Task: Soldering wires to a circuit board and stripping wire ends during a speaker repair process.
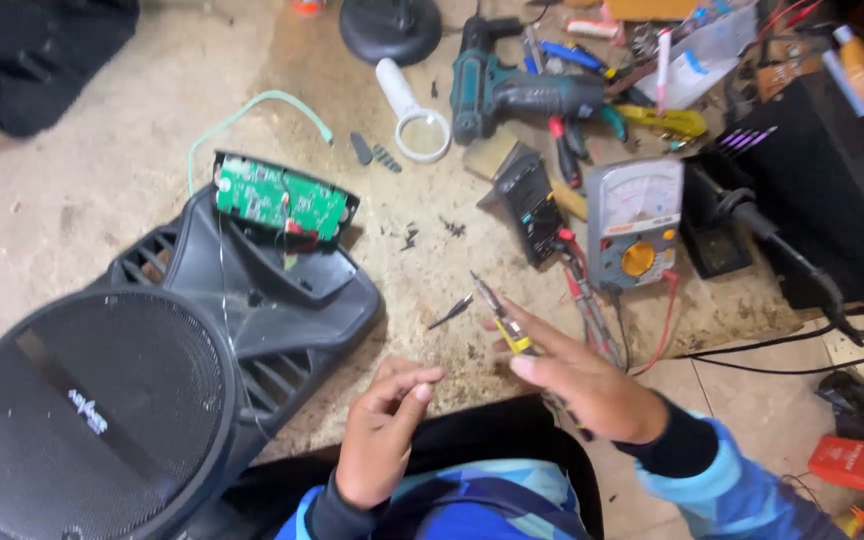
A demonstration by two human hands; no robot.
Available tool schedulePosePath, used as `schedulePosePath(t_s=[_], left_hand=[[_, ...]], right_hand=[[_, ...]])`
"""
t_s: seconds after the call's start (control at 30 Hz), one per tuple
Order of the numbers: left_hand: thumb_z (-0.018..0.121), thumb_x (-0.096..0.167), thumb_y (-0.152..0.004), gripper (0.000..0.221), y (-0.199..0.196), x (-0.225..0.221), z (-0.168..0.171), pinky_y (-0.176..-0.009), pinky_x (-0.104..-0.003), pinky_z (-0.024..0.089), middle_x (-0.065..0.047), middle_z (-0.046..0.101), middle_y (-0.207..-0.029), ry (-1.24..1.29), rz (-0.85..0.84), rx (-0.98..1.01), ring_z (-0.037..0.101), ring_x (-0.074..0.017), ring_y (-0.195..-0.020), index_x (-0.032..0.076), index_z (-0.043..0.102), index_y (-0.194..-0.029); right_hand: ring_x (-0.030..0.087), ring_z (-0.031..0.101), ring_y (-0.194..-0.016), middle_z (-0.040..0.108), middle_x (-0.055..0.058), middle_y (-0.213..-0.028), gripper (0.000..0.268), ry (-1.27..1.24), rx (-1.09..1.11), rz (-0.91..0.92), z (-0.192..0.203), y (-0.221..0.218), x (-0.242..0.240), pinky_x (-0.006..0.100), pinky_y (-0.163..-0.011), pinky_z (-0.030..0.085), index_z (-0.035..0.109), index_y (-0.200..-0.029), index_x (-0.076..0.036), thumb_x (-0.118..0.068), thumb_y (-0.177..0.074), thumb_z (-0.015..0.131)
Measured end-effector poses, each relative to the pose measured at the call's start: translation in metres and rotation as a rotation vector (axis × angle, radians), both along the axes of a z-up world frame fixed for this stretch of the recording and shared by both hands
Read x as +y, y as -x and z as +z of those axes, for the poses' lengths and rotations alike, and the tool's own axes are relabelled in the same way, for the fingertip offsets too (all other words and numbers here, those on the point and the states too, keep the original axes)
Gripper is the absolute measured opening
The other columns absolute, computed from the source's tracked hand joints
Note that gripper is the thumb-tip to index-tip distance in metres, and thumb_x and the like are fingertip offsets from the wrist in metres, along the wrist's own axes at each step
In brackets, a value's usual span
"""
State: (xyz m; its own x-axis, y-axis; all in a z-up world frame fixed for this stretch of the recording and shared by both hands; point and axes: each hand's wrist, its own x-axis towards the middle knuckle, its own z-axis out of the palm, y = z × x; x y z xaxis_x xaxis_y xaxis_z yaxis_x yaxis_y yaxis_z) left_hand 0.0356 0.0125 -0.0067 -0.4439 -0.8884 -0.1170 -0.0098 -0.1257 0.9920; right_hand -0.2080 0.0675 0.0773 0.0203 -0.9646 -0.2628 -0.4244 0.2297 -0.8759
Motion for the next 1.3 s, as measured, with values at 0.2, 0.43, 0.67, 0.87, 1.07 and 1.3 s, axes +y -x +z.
schedulePosePath(t_s=[0.2, 0.43, 0.67, 0.87, 1.07, 1.3], left_hand=[[0.070, 0.010, -0.095, 0.012, 0.005, -0.006, 0.014, -0.076, -0.026, 0.055, -0.006, 0.066, -0.096, 0.057, -0.012, 0.122, 0.066, -0.0159, -0.088, 0.005, 0.073, -0.105], [0.062, 0.027, -0.103, 0.015, 0.003, -0.014, -0.012, -0.085, -0.028, 0.053, -0.005, 0.056, -0.110, -0.018, -0.211, 0.261, 0.058, -0.0152, -0.100, 0.015, 0.071, -0.106], [0.069, 0.020, -0.100, 0.011, 0.002, -0.013, -0.004, -0.090, -0.026, 0.048, -0.002, 0.060, -0.108, 0.061, -0.233, 0.247, 0.060, -0.0130, -0.099, 0.014, 0.075, -0.106], [0.073, 0.018, -0.096, 0.006, 0.002, -0.011, 0.002, -0.088, -0.031, 0.052, -0.007, 0.058, -0.110, 0.242, -0.295, 0.156, 0.061, -0.0192, -0.102, 0.013, 0.072, -0.099], [0.067, 0.017, -0.101, 0.009, 0.002, -0.011, 0.006, -0.090, -0.032, 0.052, -0.007, 0.057, -0.111, 0.312, -0.367, 0.182, 0.061, -0.0201, -0.099, 0.008, 0.067, -0.102], [0.067, 0.018, -0.101, 0.012, -0.001, -0.019, 0.014, -0.088, -0.031, 0.053, -0.007, 0.057, -0.107, 0.399, -0.440, 0.146, 0.062, -0.0203, -0.098, 0.007, 0.070, -0.105]], right_hand=[[0.021, 0.077, -0.103, 0.080, 0.010, -0.124, 0.055, -0.611, -0.540, 0.064, 0.024, 0.011, 0.018, 0.032, -0.080, 0.058, 0.068, -0.138, -0.001, -0.029, -0.095, 0.049], [0.022, 0.076, -0.090, 0.083, 0.016, -0.098, 0.056, -0.680, -0.460, 0.226, 0.042, 0.014, 0.013, 0.034, -0.080, 0.058, 0.077, -0.127, -0.001, -0.036, -0.095, 0.048], [0.019, 0.077, -0.089, 0.082, 0.012, -0.093, 0.050, -0.711, -0.326, 0.288, 0.046, 0.003, 0.003, 0.032, -0.082, 0.055, 0.081, -0.119, -0.006, -0.036, -0.095, 0.049], [0.012, 0.078, -0.092, 0.077, -0.002, -0.114, 0.043, -0.741, -0.231, 0.447, 0.039, 0.006, -0.004, 0.029, -0.089, 0.057, 0.071, -0.125, -0.014, -0.037, -0.096, 0.049], [0.005, 0.081, -0.110, 0.094, -0.003, -0.109, 0.057, -0.926, 0.005, 0.474, 0.053, -0.001, -0.019, 0.023, -0.107, 0.047, 0.075, -0.133, -0.020, -0.046, -0.092, 0.045], [0.007, 0.084, -0.094, 0.083, -0.006, -0.123, 0.055, -0.813, -0.091, 0.531, 0.039, 0.003, -0.010, 0.026, -0.097, 0.057, 0.062, -0.142, -0.023, -0.042, -0.094, 0.044]])
